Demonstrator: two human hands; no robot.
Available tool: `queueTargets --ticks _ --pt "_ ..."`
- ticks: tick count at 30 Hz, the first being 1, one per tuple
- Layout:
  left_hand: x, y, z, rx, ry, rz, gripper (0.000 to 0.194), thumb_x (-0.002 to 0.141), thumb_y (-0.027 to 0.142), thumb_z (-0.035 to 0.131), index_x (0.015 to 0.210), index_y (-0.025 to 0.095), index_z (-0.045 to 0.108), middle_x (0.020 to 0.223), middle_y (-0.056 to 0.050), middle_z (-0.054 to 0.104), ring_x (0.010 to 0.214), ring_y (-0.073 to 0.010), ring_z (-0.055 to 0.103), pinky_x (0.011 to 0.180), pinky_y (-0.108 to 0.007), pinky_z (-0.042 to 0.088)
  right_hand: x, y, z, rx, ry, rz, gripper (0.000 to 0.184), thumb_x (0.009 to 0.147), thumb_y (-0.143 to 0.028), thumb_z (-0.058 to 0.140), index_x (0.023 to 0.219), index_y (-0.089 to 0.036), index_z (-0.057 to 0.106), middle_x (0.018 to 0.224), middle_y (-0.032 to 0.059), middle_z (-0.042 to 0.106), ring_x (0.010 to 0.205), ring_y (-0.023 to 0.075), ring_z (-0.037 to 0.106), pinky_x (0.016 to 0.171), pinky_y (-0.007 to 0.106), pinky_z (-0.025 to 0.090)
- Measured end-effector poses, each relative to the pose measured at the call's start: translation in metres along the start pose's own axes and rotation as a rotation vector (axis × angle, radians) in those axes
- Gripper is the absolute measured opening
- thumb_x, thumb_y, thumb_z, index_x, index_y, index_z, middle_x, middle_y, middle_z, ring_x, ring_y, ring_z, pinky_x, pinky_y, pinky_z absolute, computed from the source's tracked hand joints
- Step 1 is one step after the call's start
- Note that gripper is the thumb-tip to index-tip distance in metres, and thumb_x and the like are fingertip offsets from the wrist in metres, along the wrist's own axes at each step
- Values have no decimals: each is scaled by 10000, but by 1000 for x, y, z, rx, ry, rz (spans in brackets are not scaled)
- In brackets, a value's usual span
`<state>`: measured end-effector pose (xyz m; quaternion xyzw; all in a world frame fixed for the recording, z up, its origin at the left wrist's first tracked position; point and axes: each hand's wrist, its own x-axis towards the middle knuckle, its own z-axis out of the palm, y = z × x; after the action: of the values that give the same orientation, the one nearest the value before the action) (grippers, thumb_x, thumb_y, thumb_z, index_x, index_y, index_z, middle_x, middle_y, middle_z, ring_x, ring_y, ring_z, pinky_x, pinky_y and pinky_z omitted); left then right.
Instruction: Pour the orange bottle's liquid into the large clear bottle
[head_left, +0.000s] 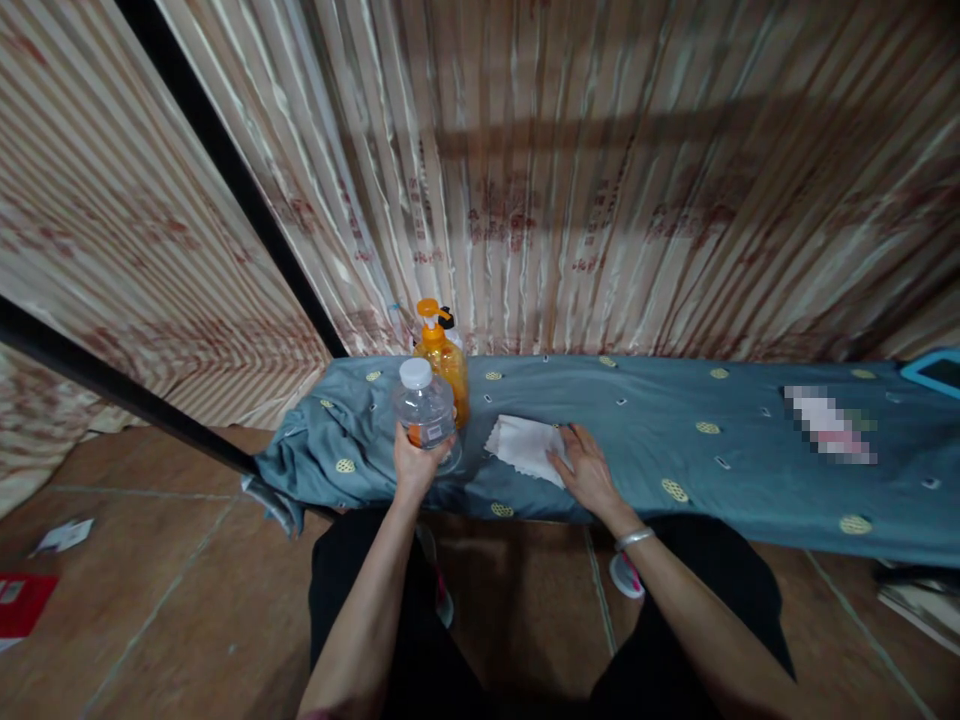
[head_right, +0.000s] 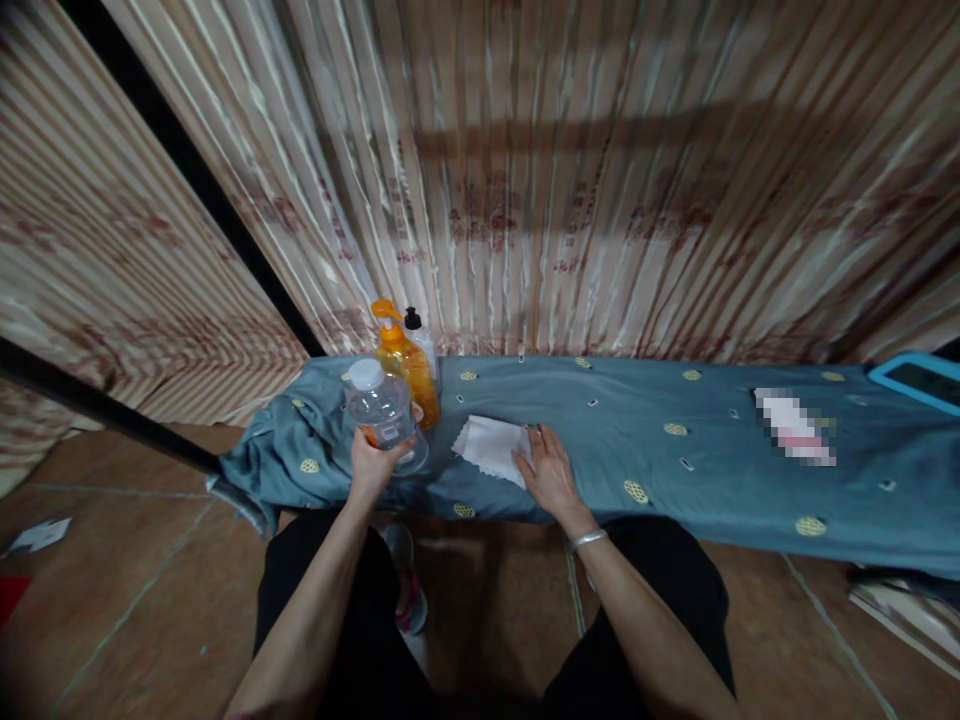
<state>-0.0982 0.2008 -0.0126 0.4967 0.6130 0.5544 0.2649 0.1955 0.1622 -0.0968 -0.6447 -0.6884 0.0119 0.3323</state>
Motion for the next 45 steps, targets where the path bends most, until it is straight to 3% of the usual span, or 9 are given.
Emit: queueTargets --ticks 7,11,15,19,22,26,29,32,45 --pt "-14 4 10 -13 -110 2 615 499 302 836 1036 175 564 925 -43 694 847 -225 673 817 -368 533 3 8 -9 71 -8 52 469 916 -332 618 1356 -229 492 1462 118 478 1284 345 490 1015 613 418" --pt "-15 6 13 -5 -119 -5 645 499 289 839 1066 176 552 957 -53 687 861 -226 669 827 -370 530 8 -12 -25 142 9 43 462 908 -339 626 1339 -220 508 1461 122 477 1314 364 454 1039 653 367" --pt "-15 5 12 6 -134 -12 660 525 310 835 1097 171 536 991 -75 687 903 -245 670 845 -383 529 30 -71 -56 297 -9 -62 460 926 -394 586 1328 -183 510 1403 149 548 1298 340 494 1037 601 402" --pt "-16 7 11 4 -152 14 716 526 330 846 1142 176 514 1072 -96 678 998 -265 660 908 -400 511 64 -150 -82 452 -19 -165 500 922 -420 581 1330 -143 500 1289 167 651 1158 255 617 973 434 493" --pt "-16 7 11 16 -168 2 743 519 344 851 1154 181 500 1090 -99 670 1006 -270 662 901 -395 518 89 -195 -83 504 4 -203 575 848 -380 691 1326 -126 497 1293 176 650 1172 256 605 992 416 467" --pt "-14 7 10 59 -189 -41 706 534 329 830 1139 165 504 1016 -94 680 944 -278 674 841 -392 537 110 -225 -65 519 -10 -199 528 780 -320 768 1238 -158 560 1215 150 692 1087 262 644 941 396 478" --pt "-13 6 10 68 -187 -57 724 528 304 822 1155 151 494 1022 -105 682 953 -284 670 847 -395 535 116 -234 -51 524 -6 -151 387 818 -324 725 1143 -178 574 1027 92 724 893 241 678 823 364 506" --pt "-13 6 10 53 -176 -72 754 509 283 827 1172 153 490 1013 -98 689 932 -274 676 834 -383 542 117 -236 -45 537 3 -128 287 838 -318 685 1067 -200 558 932 50 692 852 229 658 796 342 490" --pt "-12 6 11 45 -171 -69 736 515 354 851 1148 178 521 1007 -101 700 921 -281 683 831 -412 551 131 -213 -50 541 -172 -358 239 928 -402 548 1063 -205 544 910 -10 656 784 160 636 699 264 457"
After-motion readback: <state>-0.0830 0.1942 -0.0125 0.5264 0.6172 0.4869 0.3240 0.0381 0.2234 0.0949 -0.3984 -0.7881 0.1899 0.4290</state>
